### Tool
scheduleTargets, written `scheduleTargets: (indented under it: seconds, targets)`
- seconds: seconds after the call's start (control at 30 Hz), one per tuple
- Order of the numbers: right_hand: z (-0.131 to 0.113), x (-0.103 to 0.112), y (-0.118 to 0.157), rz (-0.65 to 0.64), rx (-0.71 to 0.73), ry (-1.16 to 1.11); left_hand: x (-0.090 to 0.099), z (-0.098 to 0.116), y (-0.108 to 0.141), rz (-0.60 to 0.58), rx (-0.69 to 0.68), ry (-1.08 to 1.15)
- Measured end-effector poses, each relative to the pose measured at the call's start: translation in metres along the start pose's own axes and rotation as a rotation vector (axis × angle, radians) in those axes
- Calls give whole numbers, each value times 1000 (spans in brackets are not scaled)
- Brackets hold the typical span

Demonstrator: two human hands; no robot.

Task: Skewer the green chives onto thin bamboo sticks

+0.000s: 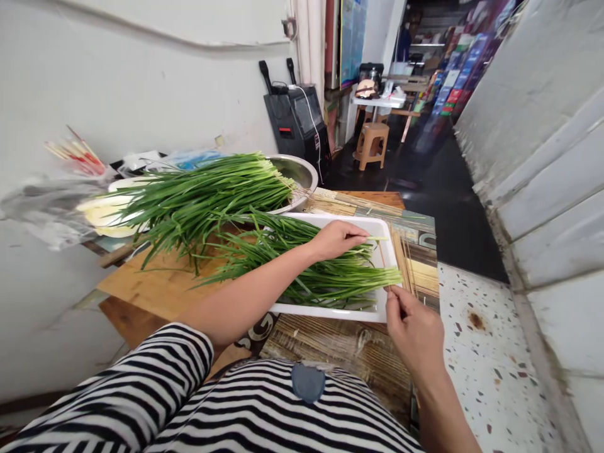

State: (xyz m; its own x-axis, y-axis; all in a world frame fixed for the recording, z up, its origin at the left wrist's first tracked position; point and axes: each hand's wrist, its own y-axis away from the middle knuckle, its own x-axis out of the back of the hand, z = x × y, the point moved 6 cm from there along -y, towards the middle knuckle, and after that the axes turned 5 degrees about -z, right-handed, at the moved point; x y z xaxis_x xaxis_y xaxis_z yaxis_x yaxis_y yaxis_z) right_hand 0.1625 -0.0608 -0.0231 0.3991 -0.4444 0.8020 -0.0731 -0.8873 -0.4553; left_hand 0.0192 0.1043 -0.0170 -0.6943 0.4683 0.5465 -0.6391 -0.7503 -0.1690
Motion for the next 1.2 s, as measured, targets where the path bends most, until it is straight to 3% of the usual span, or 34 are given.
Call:
scheduleTargets:
  seconds: [0.17,0.3,0.83,1.2]
  targets:
    - [-4,3,1,5,10,-20,-3,-2,0,-1,137,150]
    - [-4,3,1,2,9,-38,-5,-2,0,-20,164,296]
    - [-9,4,0,42,67,-10,-6,-1,0,-13,110,249]
    - [-5,2,0,12,27,-8,-4,-2,-1,-5,101,239]
